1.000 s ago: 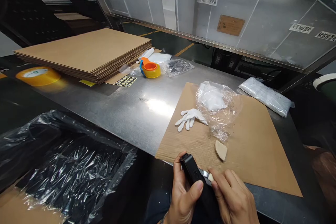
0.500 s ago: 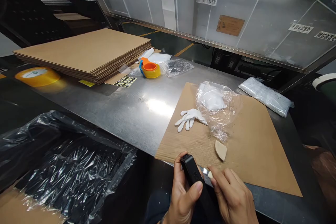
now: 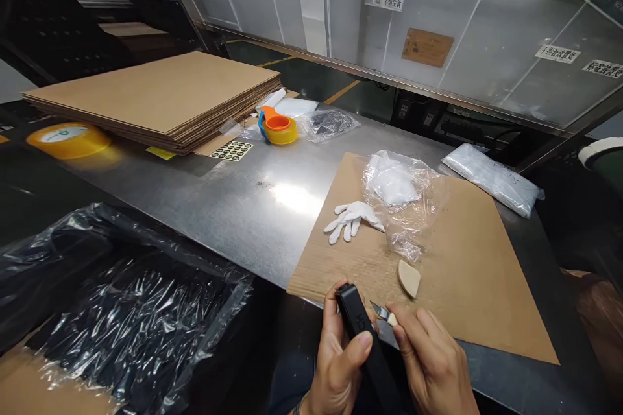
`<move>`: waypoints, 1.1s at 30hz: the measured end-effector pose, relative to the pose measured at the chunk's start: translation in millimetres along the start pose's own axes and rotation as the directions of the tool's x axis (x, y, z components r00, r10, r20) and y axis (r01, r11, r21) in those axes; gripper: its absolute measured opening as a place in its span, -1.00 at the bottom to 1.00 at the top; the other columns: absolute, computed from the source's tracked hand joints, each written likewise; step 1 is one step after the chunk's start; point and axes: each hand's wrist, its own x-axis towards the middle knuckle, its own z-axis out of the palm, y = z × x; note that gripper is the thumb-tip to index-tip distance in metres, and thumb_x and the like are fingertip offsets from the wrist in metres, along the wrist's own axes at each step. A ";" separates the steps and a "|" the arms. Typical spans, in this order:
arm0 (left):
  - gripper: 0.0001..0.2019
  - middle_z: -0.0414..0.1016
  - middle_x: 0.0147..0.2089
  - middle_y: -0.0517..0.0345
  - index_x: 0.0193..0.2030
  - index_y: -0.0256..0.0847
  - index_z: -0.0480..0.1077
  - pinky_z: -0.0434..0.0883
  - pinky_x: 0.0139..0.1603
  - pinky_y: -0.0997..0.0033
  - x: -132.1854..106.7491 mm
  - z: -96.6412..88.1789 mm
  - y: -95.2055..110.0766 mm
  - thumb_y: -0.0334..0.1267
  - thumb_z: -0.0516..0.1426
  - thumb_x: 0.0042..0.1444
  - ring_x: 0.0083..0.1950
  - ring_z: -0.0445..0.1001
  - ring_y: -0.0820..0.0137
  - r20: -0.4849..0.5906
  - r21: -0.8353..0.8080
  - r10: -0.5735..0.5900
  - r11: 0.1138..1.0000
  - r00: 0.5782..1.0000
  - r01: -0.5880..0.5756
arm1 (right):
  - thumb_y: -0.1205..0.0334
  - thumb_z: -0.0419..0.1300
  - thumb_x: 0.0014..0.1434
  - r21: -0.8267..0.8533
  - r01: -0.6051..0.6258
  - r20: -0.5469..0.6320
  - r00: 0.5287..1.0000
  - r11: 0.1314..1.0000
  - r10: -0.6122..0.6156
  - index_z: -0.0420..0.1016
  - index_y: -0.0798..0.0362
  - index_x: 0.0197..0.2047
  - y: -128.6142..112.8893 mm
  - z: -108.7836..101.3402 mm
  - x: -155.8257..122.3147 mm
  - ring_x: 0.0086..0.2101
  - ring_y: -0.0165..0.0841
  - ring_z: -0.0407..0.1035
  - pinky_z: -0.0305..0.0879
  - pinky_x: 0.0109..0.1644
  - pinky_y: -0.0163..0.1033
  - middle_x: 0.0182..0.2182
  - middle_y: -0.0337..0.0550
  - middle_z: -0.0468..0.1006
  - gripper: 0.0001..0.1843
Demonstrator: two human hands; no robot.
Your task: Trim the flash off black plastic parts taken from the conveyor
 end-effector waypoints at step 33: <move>-0.28 0.34 -0.31 0.20 0.16 -0.02 0.07 0.29 -0.27 0.42 0.0 -10.1 -2.0 -0.27 0.27 -0.16 -0.32 0.34 0.43 0.095 0.009 -0.062 0.998 0.994 0.061 | 0.24 -0.04 0.27 -0.113 0.109 0.036 0.994 0.988 -0.105 0.39 0.06 0.01 2.0 -4.6 6.2 -0.47 -0.38 0.32 0.23 -0.44 -0.34 -0.49 -0.15 0.38 -0.70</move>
